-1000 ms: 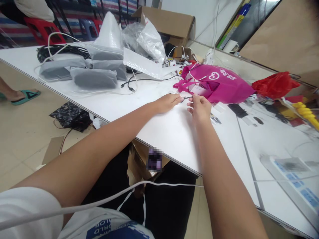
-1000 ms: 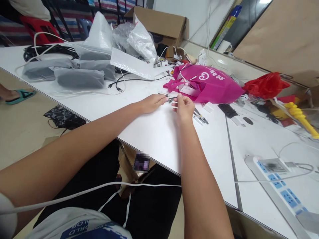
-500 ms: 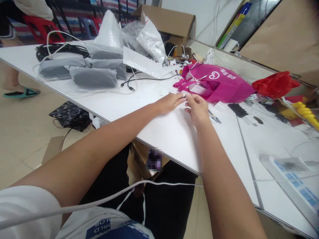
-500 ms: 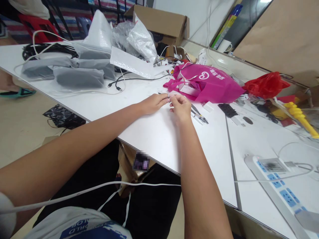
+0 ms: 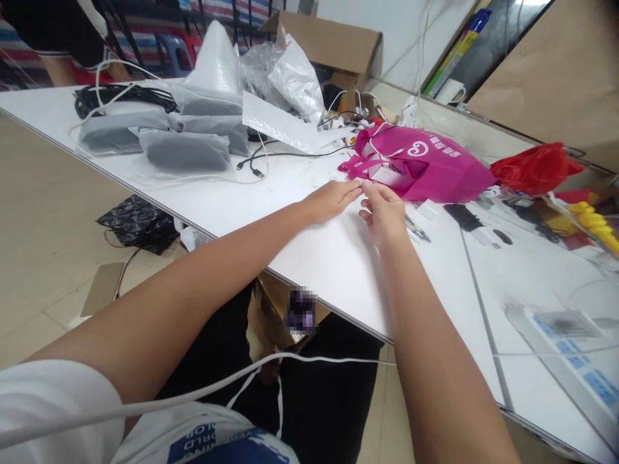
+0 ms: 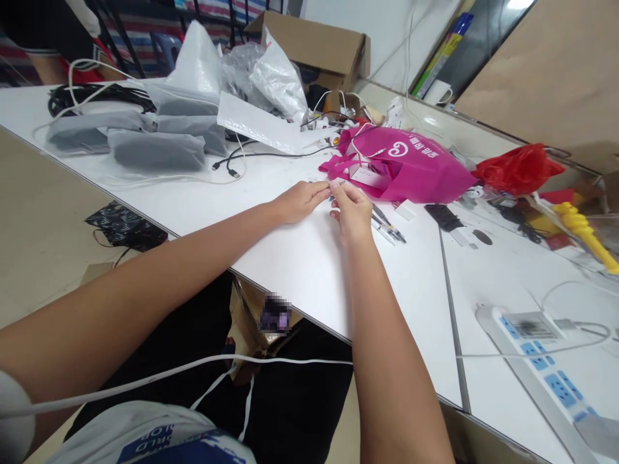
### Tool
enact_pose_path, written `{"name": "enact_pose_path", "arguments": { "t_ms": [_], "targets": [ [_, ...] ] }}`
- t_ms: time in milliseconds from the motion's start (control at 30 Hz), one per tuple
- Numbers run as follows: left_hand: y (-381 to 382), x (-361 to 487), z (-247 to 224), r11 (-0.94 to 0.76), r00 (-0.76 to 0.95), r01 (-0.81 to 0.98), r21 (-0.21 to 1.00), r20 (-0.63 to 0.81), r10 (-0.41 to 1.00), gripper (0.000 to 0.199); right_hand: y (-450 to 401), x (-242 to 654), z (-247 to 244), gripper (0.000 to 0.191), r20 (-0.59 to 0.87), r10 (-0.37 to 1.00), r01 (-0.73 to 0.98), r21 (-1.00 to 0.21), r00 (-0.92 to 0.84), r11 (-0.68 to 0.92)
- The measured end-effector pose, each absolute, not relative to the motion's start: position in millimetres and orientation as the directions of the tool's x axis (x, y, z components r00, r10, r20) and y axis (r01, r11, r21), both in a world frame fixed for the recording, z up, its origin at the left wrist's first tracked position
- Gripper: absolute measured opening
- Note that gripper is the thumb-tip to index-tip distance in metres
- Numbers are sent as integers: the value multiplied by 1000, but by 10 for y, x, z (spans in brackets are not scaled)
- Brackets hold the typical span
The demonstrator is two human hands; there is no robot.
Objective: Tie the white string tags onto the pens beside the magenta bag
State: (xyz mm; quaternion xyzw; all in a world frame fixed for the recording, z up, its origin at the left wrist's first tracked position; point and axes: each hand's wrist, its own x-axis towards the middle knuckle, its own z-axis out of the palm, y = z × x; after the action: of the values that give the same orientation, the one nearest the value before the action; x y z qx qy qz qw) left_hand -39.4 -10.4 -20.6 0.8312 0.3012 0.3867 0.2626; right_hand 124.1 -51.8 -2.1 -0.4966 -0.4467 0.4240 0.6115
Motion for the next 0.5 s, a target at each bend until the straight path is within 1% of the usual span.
{"name": "enact_pose_path", "arguments": {
  "t_ms": [133, 333, 433, 500],
  "targets": [
    [-108, -392, -206, -675, 508, 325, 662, 480, 715, 38, -528, 1233, -1, 48, 108, 962, -64, -990, 250, 128],
    [-118, -403, -196, -672, 507, 354, 650, 471, 722, 37, -528, 1225, -16, 46, 124, 966, -59, -988, 228, 141],
    [-108, -412, -185, -679, 506, 358, 641, 478, 718, 37, -491, 1273, -54, 44, 141, 970, -5, -990, 199, 144],
    [-96, -424, -172, -678, 489, 365, 638, 488, 723, 37, -450, 1326, -102, 40, 162, 968, 62, -986, 194, 152]
  ]
}}
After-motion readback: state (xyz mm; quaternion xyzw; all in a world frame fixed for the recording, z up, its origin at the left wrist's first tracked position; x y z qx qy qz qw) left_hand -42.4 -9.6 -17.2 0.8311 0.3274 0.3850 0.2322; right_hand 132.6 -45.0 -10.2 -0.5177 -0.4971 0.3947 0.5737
